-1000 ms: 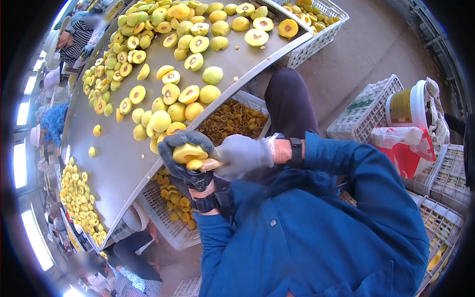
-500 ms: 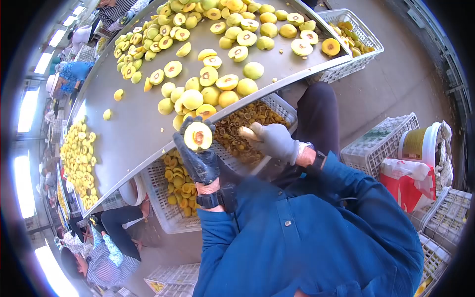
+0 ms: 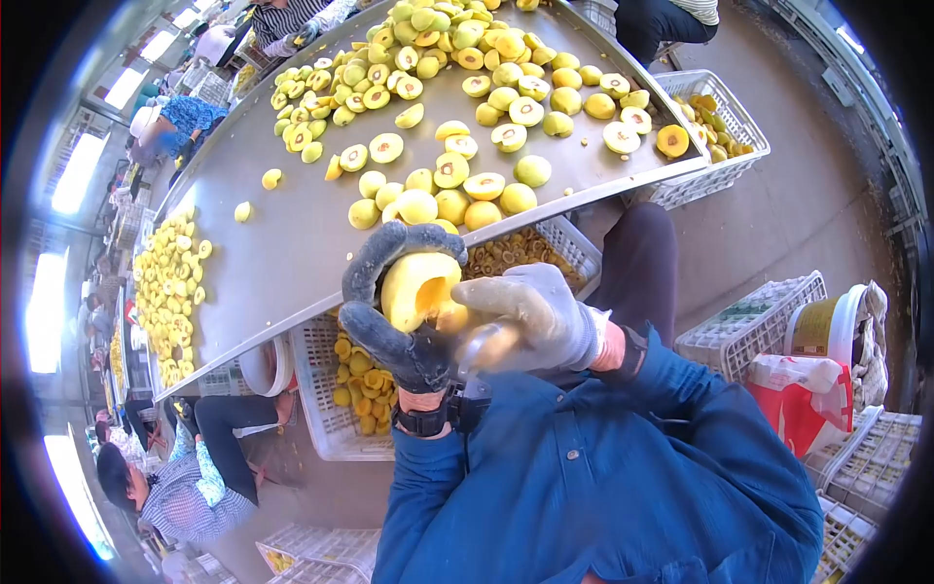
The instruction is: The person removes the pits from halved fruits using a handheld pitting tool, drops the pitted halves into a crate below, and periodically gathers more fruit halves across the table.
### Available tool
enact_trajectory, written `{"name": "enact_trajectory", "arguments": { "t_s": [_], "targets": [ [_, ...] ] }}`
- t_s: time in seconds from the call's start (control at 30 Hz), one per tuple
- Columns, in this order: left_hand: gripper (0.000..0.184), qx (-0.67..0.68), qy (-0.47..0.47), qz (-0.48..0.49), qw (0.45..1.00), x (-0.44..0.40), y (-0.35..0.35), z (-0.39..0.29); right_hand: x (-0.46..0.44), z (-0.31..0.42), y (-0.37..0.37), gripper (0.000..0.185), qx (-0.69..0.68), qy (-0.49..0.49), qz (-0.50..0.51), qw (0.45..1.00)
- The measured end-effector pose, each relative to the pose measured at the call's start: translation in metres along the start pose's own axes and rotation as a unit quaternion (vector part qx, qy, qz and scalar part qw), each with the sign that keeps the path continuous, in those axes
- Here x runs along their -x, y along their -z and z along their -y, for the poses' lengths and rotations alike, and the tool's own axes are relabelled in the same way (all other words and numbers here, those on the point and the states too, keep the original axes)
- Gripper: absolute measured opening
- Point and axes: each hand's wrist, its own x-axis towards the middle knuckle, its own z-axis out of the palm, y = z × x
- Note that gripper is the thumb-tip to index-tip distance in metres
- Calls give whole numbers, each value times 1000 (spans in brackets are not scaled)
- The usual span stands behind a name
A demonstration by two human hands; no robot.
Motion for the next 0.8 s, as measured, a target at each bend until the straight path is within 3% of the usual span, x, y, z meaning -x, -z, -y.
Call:
{"name": "enact_trajectory", "arguments": {
  "t_s": [0.13,0.3,0.33,0.4,0.43,0.5,0.57,0.67,0.73,0.8],
  "targets": [
    [78,53,54,-16,997,-2,-6,-2,4,5,-4,55,-28,-66,-96,993],
    [73,3,106,-18,994,3,-28,-2,6,4,3,49,94,-137,-35,985],
    [71,-5,126,-15,992,4,-30,-2,10,5,3,47,35,-198,-47,978],
    [63,117,208,-76,968,3,-28,5,17,8,1,43,-84,-312,-69,944],
    [61,180,234,-110,949,0,-26,11,21,9,2,39,-129,-418,-86,895],
    [57,281,270,-167,906,-3,-18,22,43,-12,11,40,37,-351,-22,936],
    [57,229,244,-131,933,0,-9,31,49,-25,16,38,208,-319,33,924],
    [52,40,182,-57,981,11,0,46,34,-20,15,33,139,-262,-53,954],
    [48,-60,152,2,987,24,6,44,18,-10,10,31,79,-220,-31,972],
    [45,-103,138,51,984,41,12,38,14,-16,0,31,101,-177,12,979]
  ]
}}
